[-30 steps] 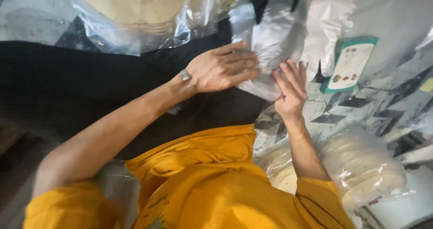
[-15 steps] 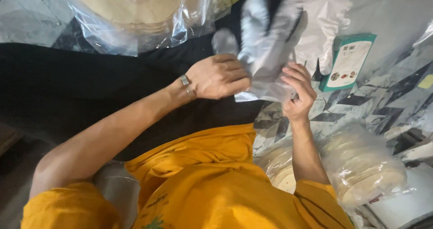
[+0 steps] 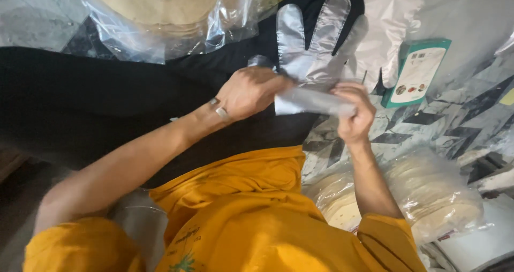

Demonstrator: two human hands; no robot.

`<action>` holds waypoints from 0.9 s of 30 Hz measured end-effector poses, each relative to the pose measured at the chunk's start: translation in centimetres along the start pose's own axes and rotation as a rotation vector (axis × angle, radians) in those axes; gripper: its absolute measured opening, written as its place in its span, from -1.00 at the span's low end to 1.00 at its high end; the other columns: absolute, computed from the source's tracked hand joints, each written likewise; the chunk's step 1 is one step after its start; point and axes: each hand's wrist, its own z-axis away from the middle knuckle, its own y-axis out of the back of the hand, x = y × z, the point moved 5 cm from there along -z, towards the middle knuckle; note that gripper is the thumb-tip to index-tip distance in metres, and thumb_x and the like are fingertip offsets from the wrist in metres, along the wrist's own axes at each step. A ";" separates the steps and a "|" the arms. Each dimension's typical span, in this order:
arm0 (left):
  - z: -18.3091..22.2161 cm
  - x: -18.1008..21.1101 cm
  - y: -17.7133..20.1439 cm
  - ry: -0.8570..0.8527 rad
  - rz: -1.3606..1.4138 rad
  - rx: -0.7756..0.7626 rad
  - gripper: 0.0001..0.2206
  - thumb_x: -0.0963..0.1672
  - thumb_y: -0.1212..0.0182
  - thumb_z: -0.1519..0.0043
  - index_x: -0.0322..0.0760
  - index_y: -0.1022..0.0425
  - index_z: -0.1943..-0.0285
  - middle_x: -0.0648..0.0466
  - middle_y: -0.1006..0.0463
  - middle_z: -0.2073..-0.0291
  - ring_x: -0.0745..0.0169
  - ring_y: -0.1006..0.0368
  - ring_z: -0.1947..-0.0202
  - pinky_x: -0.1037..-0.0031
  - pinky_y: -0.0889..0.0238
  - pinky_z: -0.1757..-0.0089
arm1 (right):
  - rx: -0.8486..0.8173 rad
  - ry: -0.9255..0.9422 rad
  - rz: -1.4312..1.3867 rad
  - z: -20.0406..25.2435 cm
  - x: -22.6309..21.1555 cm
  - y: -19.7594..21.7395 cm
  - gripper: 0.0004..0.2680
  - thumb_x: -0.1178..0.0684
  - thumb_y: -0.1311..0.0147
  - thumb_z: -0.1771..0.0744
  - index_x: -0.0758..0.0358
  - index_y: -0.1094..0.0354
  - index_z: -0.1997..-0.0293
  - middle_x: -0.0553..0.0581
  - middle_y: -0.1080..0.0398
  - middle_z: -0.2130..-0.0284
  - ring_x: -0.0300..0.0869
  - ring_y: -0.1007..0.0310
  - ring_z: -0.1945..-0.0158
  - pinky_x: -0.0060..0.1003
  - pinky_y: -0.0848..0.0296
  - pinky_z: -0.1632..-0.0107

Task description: The person packages tortillas by placing them into plastic bags, applying labels, and folding the bags closed while sitting on the floor.

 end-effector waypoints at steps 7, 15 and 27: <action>-0.1 -0.3 0.1 0.491 0.208 0.159 -0.74 -0.04 -0.26 -0.32 -0.35 -0.52 0.05 -0.12 -0.53 0.59 -0.16 -0.54 0.51 0.16 -0.32 0.47 | 0.126 -0.525 -0.157 1.6 3.9 -0.7 -0.86 0.11 0.06 -0.49 0.39 -0.33 0.12 0.07 -0.29 0.31 -0.18 -0.20 0.26 -0.23 -0.23 0.16; 0.9 -0.4 -0.7 0.610 0.235 0.302 -0.75 -0.06 -0.17 -0.38 -0.35 -0.45 0.24 -0.13 -0.56 0.54 -0.19 -0.55 0.46 0.15 -0.31 0.45 | 0.145 0.115 0.173 0.4 -6.3 -3.5 -0.85 0.15 0.01 -0.39 0.31 -0.35 -0.05 0.18 -0.42 -0.02 0.08 -0.41 -0.11 0.09 -0.35 -0.26; 3.2 2.7 -1.3 0.815 1.008 0.252 -0.79 -0.10 0.02 -0.40 -0.40 -0.31 0.03 -0.05 -0.62 0.36 0.06 -0.69 0.40 0.31 -0.49 0.39 | -0.307 -0.017 0.380 -2.1 -8.1 -5.2 -0.58 0.08 -0.30 -0.28 0.11 -0.40 -0.31 0.19 -0.22 -0.33 0.10 -0.11 -0.46 0.42 0.38 -0.45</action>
